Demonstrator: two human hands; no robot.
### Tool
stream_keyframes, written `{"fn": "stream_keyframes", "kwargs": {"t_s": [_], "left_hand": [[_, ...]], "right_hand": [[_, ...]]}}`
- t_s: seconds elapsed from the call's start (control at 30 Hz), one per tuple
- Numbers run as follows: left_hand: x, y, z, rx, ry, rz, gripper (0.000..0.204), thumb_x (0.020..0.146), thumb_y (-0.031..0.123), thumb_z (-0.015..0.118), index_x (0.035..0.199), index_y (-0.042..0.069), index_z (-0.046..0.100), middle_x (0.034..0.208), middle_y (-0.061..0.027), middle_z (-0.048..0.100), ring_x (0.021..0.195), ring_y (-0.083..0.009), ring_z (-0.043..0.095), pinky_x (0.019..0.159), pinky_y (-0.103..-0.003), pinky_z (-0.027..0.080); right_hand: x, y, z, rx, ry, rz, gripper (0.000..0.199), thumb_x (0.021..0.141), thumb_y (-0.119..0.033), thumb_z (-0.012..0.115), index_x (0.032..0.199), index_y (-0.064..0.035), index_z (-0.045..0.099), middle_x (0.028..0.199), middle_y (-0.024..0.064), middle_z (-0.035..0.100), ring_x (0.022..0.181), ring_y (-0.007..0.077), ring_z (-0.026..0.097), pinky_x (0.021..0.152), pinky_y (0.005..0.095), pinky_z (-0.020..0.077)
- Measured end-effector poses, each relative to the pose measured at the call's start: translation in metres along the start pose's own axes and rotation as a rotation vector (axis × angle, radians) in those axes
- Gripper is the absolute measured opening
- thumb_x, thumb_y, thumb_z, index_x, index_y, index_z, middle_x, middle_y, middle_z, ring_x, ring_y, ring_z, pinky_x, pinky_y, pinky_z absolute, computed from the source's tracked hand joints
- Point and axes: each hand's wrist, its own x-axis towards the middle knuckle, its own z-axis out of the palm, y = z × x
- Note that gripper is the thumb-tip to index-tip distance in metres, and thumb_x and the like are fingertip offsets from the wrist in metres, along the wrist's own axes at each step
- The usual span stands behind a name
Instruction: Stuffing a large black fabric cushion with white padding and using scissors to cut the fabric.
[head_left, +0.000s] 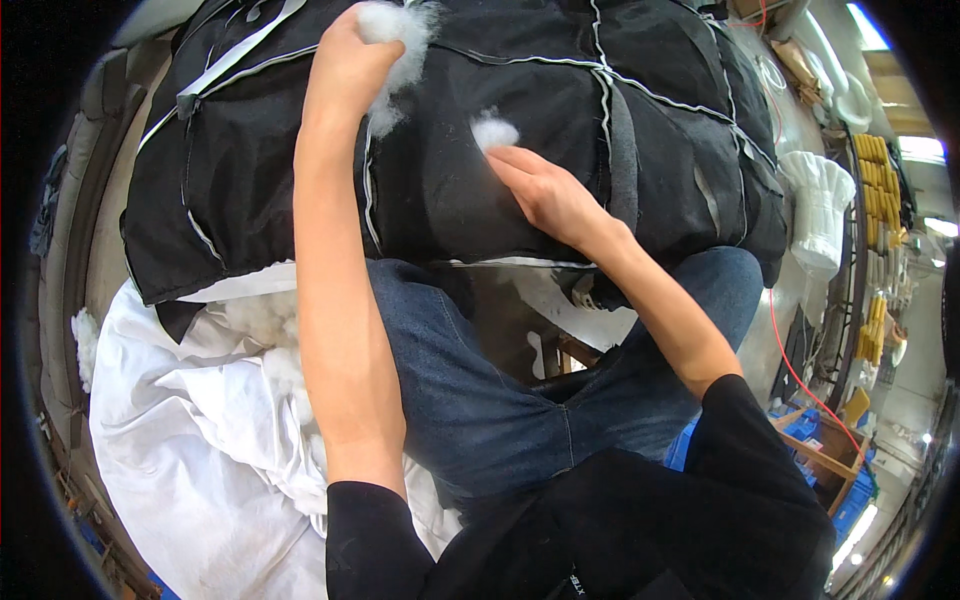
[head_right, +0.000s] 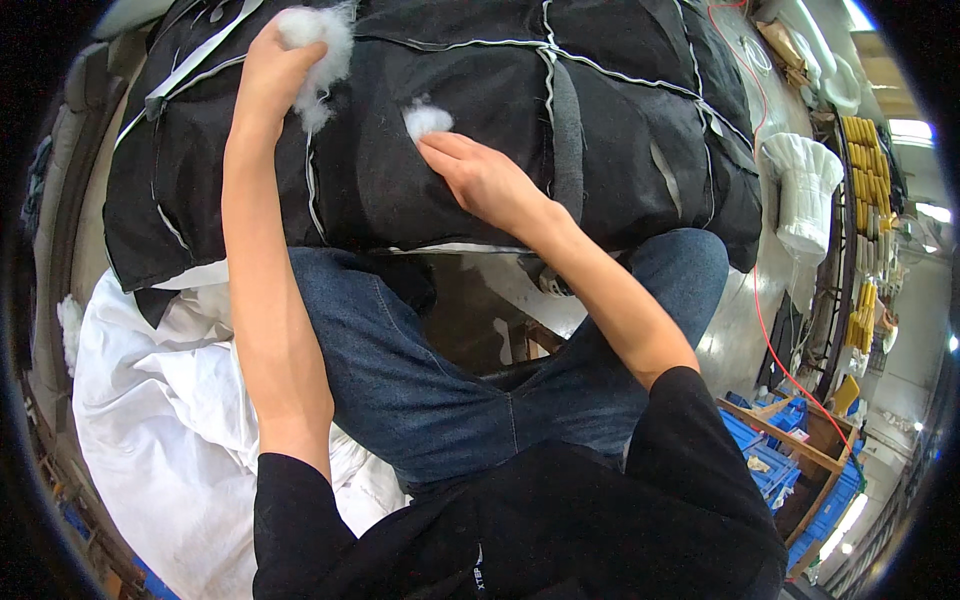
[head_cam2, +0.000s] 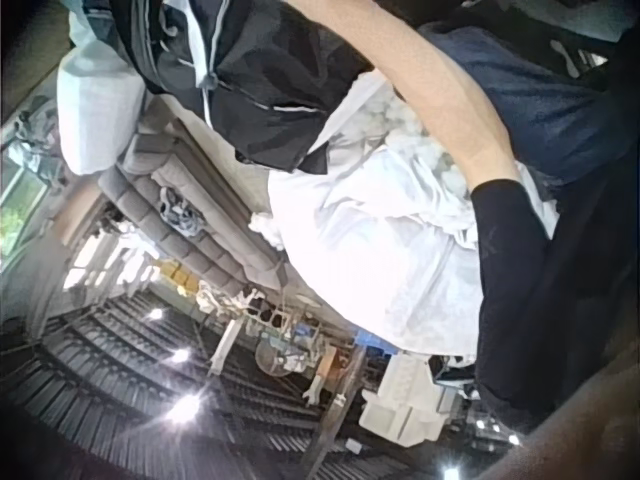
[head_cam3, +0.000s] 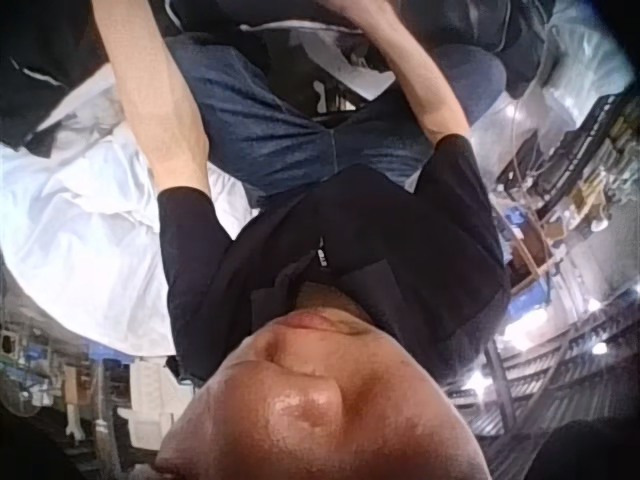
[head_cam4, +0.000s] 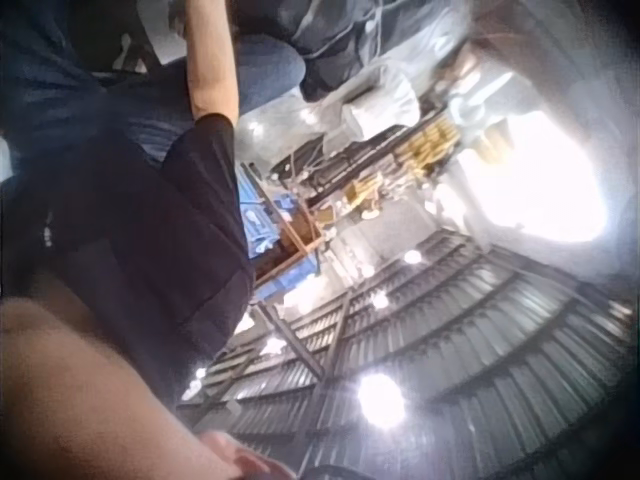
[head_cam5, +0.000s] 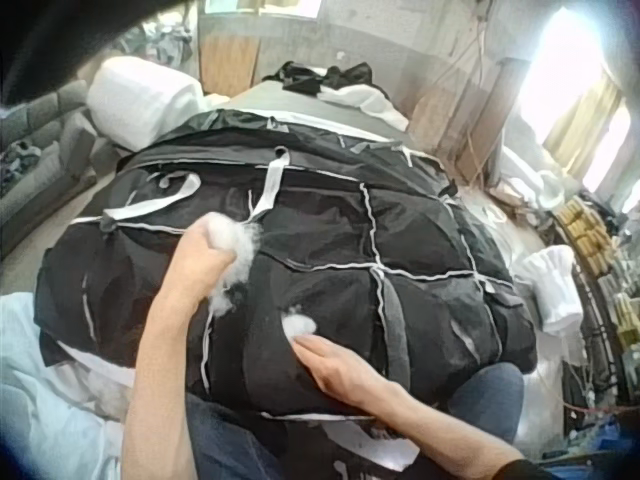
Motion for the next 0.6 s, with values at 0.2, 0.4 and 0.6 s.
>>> {"fn": "stream_keyframes", "kwargs": {"t_s": [0.2, 0.4, 0.6], "left_hand": [[-0.003, 0.016, 0.007, 0.071, 0.002, 0.111, 0.023, 0.067, 0.002, 0.055, 0.089, -0.002, 0.060, 0.081, -0.0129, 0.065, 0.078, -0.0222, 0.062, 0.075, -0.033, 0.048], [-0.006, 0.029, 0.021, 0.105, -0.102, 0.123, 0.024, 0.069, 0.002, 0.055, 0.091, -0.002, 0.059, 0.081, -0.0142, 0.064, 0.079, -0.0229, 0.062, 0.076, -0.033, 0.048], [-0.011, 0.024, 0.019, 0.229, -0.088, 0.162, 0.027, 0.070, 0.003, 0.056, 0.096, -0.003, 0.060, 0.086, -0.0169, 0.066, 0.084, -0.0259, 0.064, 0.078, -0.034, 0.049]], "right_hand": [[0.023, 0.000, 0.001, -0.168, -0.066, -0.178, 0.045, 0.078, 0.001, 0.050, 0.123, 0.0081, 0.050, 0.128, 0.0219, 0.051, 0.121, 0.0368, 0.048, 0.100, 0.0394, 0.0434], [0.037, -0.001, 0.015, -0.077, -0.090, 0.008, 0.043, 0.080, -0.001, 0.049, 0.121, 0.0106, 0.050, 0.122, 0.0250, 0.052, 0.115, 0.0388, 0.050, 0.098, 0.0401, 0.0438], [0.078, -0.005, 0.027, 0.017, -0.132, 0.545, 0.039, 0.087, -0.006, 0.045, 0.123, 0.0071, 0.052, 0.111, 0.0220, 0.060, 0.109, 0.0395, 0.055, 0.096, 0.0403, 0.0434]]}}
